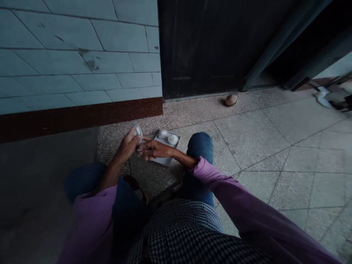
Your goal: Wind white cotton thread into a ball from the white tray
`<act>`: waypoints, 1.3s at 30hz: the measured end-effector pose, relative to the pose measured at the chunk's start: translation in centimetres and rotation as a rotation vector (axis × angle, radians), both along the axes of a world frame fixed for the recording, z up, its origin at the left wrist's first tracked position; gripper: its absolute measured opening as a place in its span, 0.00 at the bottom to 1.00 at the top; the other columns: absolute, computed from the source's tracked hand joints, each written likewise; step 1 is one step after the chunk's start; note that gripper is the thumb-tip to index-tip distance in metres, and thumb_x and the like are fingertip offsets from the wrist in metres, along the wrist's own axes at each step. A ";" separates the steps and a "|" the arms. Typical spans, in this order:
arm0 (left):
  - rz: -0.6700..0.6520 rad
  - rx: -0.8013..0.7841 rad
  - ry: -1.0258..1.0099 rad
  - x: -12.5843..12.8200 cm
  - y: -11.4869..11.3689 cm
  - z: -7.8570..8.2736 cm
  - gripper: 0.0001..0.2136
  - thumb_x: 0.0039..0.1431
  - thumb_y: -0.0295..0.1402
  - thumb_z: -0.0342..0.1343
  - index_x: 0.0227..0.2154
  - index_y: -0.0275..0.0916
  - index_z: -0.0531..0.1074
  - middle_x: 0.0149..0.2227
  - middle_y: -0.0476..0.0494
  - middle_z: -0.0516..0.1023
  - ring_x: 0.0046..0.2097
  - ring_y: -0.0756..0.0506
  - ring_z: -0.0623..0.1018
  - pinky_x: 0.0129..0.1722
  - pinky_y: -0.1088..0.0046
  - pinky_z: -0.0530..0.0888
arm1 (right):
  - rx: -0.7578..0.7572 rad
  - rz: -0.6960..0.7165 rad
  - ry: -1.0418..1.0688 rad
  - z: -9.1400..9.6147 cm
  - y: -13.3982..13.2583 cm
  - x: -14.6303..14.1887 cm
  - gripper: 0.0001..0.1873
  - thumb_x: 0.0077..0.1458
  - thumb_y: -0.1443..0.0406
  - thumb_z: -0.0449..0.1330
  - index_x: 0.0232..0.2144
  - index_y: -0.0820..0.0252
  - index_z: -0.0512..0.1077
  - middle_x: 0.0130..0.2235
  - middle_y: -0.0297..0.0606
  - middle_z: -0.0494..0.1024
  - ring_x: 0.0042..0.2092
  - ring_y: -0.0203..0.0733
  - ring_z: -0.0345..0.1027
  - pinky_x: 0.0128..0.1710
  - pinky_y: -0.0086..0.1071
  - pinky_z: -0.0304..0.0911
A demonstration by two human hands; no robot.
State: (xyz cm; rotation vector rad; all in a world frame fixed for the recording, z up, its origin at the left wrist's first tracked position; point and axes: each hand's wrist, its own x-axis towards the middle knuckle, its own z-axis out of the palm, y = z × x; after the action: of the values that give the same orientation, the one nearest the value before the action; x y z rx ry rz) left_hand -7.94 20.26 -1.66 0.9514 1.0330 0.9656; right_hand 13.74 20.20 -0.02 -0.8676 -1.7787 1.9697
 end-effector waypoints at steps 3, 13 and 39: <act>-0.043 0.048 0.118 0.6 -0.8 0.1 0.16 0.66 0.34 0.81 0.51 0.43 0.82 0.24 0.56 0.76 0.20 0.49 0.68 0.22 0.75 0.54 | 0.056 -0.095 0.011 0.9 2.7 2.1 0.25 0.78 0.56 0.83 0.33 0.58 0.78 0.29 0.31 0.78 0.31 0.37 0.68 0.33 0.28 0.65; -0.208 0.083 -0.067 0.9 -1.8 0.8 0.30 0.71 0.60 0.81 0.37 0.40 0.76 0.30 0.40 0.88 0.20 0.57 0.55 0.24 0.77 0.59 | 0.057 -0.302 0.019 0.5 7.1 3.3 0.31 0.79 0.44 0.82 0.35 0.59 0.78 0.32 0.31 0.78 0.32 0.35 0.68 0.29 0.26 0.58; -0.205 0.054 -0.089 -0.5 -1.5 1.4 0.23 0.72 0.55 0.82 0.47 0.37 0.90 0.24 0.49 0.76 0.21 0.54 0.55 0.23 0.70 0.44 | -0.470 -0.283 0.183 -1.7 4.6 1.3 0.09 0.66 0.71 0.76 0.40 0.58 0.79 0.33 0.32 0.79 0.29 0.34 0.55 0.28 0.27 0.49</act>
State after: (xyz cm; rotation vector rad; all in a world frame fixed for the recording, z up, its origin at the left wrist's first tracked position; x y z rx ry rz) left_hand -8.49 18.74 -0.30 1.0283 0.8213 0.8607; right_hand 15.05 24.84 -1.75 -0.9762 -1.0410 2.2187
